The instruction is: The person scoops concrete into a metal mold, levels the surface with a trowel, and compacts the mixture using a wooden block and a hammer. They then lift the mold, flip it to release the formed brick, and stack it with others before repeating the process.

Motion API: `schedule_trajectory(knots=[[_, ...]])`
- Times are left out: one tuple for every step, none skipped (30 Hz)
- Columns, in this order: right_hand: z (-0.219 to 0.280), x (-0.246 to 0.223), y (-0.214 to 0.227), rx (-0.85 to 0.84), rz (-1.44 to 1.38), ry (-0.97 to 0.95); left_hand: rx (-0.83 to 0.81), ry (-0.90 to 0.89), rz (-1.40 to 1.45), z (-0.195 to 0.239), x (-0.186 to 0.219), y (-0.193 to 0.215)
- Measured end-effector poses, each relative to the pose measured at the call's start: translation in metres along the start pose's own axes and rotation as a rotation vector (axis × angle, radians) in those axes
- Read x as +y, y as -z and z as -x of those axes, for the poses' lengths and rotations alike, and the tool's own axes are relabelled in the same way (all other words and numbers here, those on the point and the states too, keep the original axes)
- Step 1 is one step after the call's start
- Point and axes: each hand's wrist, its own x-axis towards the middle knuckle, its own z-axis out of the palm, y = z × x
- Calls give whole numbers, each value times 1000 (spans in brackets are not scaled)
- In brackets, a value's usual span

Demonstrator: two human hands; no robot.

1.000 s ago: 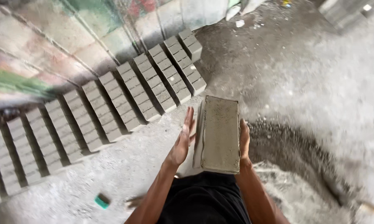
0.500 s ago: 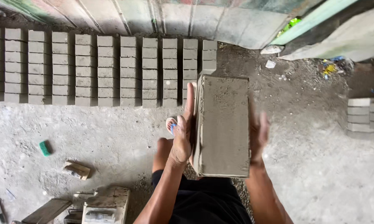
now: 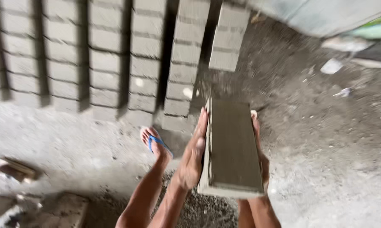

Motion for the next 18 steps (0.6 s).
schedule_trajectory(knots=[[-16, 3, 33, -24, -36, -58, -9, 63, 12, -11, -32, -4], [-29, 8, 57, 20, -40, -89, 4, 115, 22, -22, -68, -7], [-49, 12, 79, 34, 17, -64, 7, 99, 11, -37, -102, -9], [-66, 16, 98, 46, 74, -41, 10, 82, 0, -50, -133, -10], [-85, 23, 103, 60, 72, -54, 15, 101, 1, -63, -164, -11], [-102, 29, 105, 58, 157, -2, 24, 125, 3, -74, -192, -11], [-120, 35, 106, 52, 244, 54, 30, 142, 3, -86, -218, -10], [-137, 37, 124, 61, 242, 46, 32, 155, 3, -97, -234, -10], [-153, 40, 141, 85, 247, 14, 47, 180, 10, -108, -249, -9], [-169, 43, 155, 109, 253, -18, 61, 205, 17, -118, -262, -8], [-180, 45, 171, 119, 253, -28, 64, 218, 20, -118, -288, -5], [-190, 47, 186, 157, 263, -72, 72, 218, -90, -116, -313, -1], [-201, 49, 198, 187, 272, -116, 82, 212, -203, -116, -337, 3], [-210, 51, 212, 189, 272, -125, 87, 220, -202, -131, -325, 7], [-218, 52, 223, 222, 282, -167, 19, 264, -133, -146, -313, 11], [-226, 54, 234, 256, 292, -209, -49, 308, -63, -161, -300, 14], [-233, 55, 250, 252, 296, -214, -42, 307, -61, -168, -307, 14], [-239, 57, 265, 342, 382, -224, 52, 327, 73, -175, -313, 14]])
